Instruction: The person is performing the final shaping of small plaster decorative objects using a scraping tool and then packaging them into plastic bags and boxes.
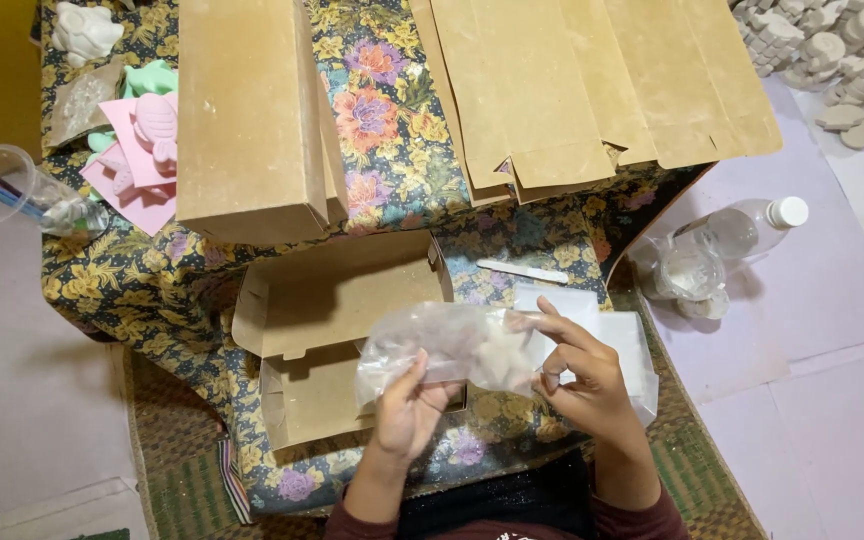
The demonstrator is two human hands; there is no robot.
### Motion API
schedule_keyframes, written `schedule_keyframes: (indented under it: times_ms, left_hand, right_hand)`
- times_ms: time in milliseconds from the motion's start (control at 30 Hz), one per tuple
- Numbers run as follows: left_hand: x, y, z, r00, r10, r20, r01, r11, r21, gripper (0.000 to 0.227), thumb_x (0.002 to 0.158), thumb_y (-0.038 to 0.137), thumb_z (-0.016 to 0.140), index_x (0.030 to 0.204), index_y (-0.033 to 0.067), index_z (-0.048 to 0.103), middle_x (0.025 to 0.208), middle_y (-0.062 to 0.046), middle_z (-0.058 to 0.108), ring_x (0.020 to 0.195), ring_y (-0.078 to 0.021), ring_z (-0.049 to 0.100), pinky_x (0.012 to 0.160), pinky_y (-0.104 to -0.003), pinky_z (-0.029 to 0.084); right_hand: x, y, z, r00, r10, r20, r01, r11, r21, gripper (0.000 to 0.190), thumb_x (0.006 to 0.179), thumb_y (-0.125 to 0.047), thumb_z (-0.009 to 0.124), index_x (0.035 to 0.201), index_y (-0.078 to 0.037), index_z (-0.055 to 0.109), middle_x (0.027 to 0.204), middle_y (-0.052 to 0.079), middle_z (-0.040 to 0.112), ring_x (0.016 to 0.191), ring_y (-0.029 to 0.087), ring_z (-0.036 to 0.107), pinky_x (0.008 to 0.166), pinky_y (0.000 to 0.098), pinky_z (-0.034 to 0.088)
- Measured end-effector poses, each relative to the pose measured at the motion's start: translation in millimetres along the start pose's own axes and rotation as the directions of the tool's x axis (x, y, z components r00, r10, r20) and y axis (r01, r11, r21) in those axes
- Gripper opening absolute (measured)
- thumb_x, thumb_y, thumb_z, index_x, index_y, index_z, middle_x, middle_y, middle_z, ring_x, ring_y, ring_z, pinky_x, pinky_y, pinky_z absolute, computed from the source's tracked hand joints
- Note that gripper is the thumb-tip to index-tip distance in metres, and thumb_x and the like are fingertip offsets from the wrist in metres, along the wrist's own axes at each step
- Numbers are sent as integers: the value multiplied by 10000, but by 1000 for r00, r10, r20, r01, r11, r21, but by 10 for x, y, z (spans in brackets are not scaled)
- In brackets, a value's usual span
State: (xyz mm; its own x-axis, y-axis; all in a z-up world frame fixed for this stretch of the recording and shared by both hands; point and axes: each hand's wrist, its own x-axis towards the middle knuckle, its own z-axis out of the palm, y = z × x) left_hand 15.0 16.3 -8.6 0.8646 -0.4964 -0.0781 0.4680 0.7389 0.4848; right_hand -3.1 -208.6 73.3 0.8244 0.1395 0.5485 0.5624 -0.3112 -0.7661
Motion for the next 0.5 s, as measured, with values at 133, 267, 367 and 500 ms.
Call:
schedule_keyframes:
  times_ms: [133,267,367,500]
  left_hand:
    - [17,-115,187,993,-106,50,111,988,-112,459,1111,255,304,1449,-15,457,1318,-216,646,1170,-320,658,964,-422,586]
    - [-8,-258,232,974,-227,2,225,962,-152,425,1105,332,359,1303,22,572,1180,-157,711,1037,-249,700,924,-379,589]
    - [-18,-285,299,960,-259,-106,231,947,-222,405,979,180,577,1333,-16,552,1226,-192,692,1078,-286,694,949,-387,600]
    - [-42,-368,169,898,-380,-221,329,915,-234,519,901,101,702,1359,-75,532,1204,-182,678,1125,-299,660,990,-378,584]
  right_hand:
    - [67,-13,-30,991,60,120,-79,984,157,222,794,95,609,757,-113,540,1197,237,711,1258,378,653,1258,638,342]
    - [-36,73,-38,974,122,189,-150,978,143,255,863,93,650,1076,-46,668,1342,207,650,1371,419,553,1272,644,312]
    - [-64,100,-102,966,137,219,-160,983,88,313,942,9,640,1247,-60,664,1415,219,602,1411,448,516,1261,629,350]
    - [-133,117,-148,991,98,97,-120,956,269,310,1018,-9,602,1289,-141,676,1283,97,718,1281,348,676,1243,606,456]
